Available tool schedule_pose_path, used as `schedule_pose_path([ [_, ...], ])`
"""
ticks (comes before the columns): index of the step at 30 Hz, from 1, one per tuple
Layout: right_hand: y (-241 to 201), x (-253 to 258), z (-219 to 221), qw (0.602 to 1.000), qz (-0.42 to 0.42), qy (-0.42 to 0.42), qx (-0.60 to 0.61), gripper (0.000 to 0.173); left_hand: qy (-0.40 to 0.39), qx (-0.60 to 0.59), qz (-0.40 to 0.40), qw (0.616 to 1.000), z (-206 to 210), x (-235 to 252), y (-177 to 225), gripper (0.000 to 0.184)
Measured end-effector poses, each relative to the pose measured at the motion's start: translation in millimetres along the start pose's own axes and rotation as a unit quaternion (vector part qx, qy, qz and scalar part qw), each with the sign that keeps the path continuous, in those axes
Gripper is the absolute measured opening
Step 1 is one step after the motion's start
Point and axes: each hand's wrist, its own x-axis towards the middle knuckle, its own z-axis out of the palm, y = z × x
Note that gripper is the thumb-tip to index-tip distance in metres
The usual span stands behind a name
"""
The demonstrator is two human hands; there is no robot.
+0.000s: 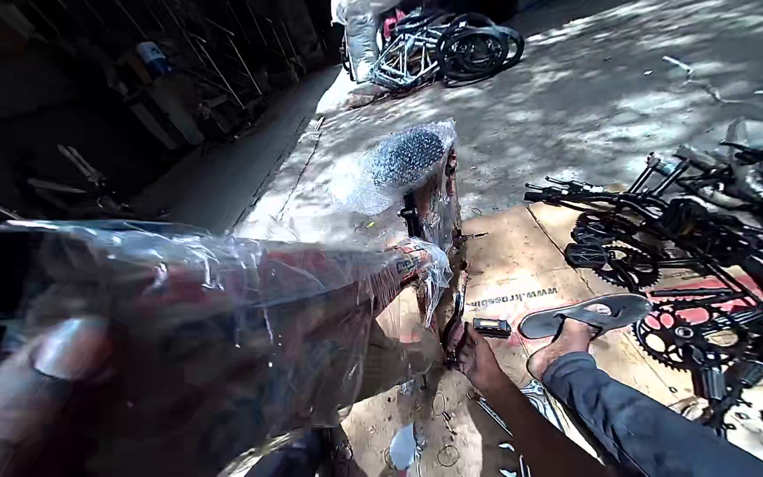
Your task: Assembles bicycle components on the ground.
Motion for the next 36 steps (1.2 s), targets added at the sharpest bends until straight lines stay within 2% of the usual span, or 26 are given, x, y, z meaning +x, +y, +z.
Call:
schedule_pose_path([
  [1,0.9,-12.7,-7.9,1.000,0.013,-0.002,-0.027,0.065,0.020,0.009,-0.009,1.000,27.4,-3.1,14.7,0.019],
  [2,2.5,-26.4,-15.5,0.999,0.020,-0.005,-0.045,0.068,0.054,0.046,-0.002,0.997,49.3,-9.3,28.0,0.032],
  [4,4.7,-62.2,-27.8,0.996,0.029,0.000,-0.082,0.065,0.111,0.122,0.033,0.986,67.1,-23.8,34.2,0.054],
  [6,6.4,-103.1,-33.5,0.992,0.036,0.017,-0.116,0.059,0.142,0.148,0.062,0.977,68.9,-28.4,32.0,0.046],
  [8,7.9,-141.4,-35.8,0.990,0.043,0.026,-0.132,0.055,0.136,0.130,0.049,0.981,65.3,-24.7,33.9,0.038],
  [10,9.3,-171.6,-33.6,0.990,0.044,0.029,-0.131,0.049,0.131,0.124,0.022,0.983,64.4,-17.5,34.4,0.040],
  [12,13.0,-194.8,-26.2,0.991,0.047,0.032,-0.122,0.045,0.105,0.152,-0.018,0.983,67.2,-15.3,40.1,0.051],
  [15,16.0,-211.8,-4.0,0.992,0.038,0.021,-0.115,0.042,0.082,0.175,-0.044,0.980,82.6,-13.6,52.9,0.063],
  [20,15.6,-235.5,34.2,0.994,0.008,-0.036,-0.100,0.037,0.093,0.187,-0.010,0.978,99.5,-2.8,46.1,0.051],
  [23,22.6,-244.4,33.6,0.994,0.021,-0.046,-0.097,0.038,0.097,0.184,-0.003,0.978,104.3,0.0,32.4,0.051],
  [30,37.3,-252.3,11.7,0.996,0.053,0.006,-0.069,0.030,0.063,0.168,-0.033,0.983,144.1,35.2,27.5,0.054],
  [33,37.8,-264.6,6.9,0.993,0.058,-0.036,-0.091,0.033,0.065,0.169,-0.049,0.982,132.8,45.7,13.6,0.060],
  [36,34.5,-277.3,-4.1,0.991,0.065,-0.052,-0.105,0.035,0.058,0.155,-0.043,0.985,123.1,35.1,2.5,0.067],
])
